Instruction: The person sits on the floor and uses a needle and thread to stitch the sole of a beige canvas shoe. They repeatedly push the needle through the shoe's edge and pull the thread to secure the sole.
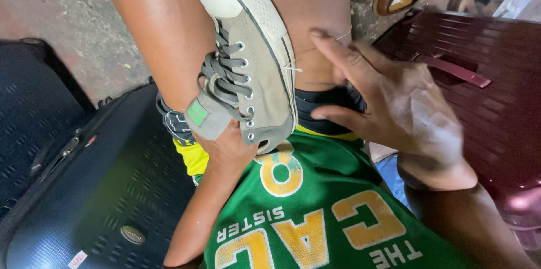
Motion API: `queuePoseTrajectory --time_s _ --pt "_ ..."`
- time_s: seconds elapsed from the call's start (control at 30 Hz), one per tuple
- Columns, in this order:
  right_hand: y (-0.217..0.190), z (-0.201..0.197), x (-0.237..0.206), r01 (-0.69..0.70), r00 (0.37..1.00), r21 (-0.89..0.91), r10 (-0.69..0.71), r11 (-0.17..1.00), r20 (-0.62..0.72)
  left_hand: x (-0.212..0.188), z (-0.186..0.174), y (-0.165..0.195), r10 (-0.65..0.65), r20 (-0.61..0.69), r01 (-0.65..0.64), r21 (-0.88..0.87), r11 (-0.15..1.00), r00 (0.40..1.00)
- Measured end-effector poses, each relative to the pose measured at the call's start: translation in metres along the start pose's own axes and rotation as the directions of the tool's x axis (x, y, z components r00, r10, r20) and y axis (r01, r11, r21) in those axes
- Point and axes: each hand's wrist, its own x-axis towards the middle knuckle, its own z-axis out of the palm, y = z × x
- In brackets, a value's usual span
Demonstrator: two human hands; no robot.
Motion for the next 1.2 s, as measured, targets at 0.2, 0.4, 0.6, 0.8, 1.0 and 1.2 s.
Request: queuePoseTrajectory --time_s 0.2,0.4,0.6,0.8,1.0,1.2 --pt "0.005 0.04 0.015 0.068 0.984 0.11 -0.048 0.992 -0.171 -0.014 0.008 -0.002 -0.199 -0.043 0.165 -0.404 0.9 0.979" --pt "0.012 0.034 0.016 0.028 0.999 0.144 -0.023 0.989 -0.035 -0.036 0.021 -0.014 -0.437 -0.059 0.329 -0.571 0.752 0.898" --pt "0.005 0.022 0.012 0.053 0.992 0.374 -0.005 0.926 -0.129 -0.031 0.0 -0.029 -0.151 0.031 0.154 -0.23 0.961 0.988" --pt "-0.022 0.026 0.024 0.179 0.953 0.769 0.084 0.614 -0.29 -0.021 -0.011 -0.03 -0.212 0.348 0.253 -0.078 0.964 0.913" --pt "-0.025 0.058 0.051 0.298 0.949 0.808 -0.063 0.508 -0.31 -0.01 -0.013 -0.029 -0.076 0.246 0.111 -0.131 0.985 0.966" --pt "-0.027 0.08 0.064 0.292 0.899 0.337 -0.136 0.895 -0.417 0.001 -0.019 -0.034 -0.093 0.25 0.128 -0.129 0.983 0.964"
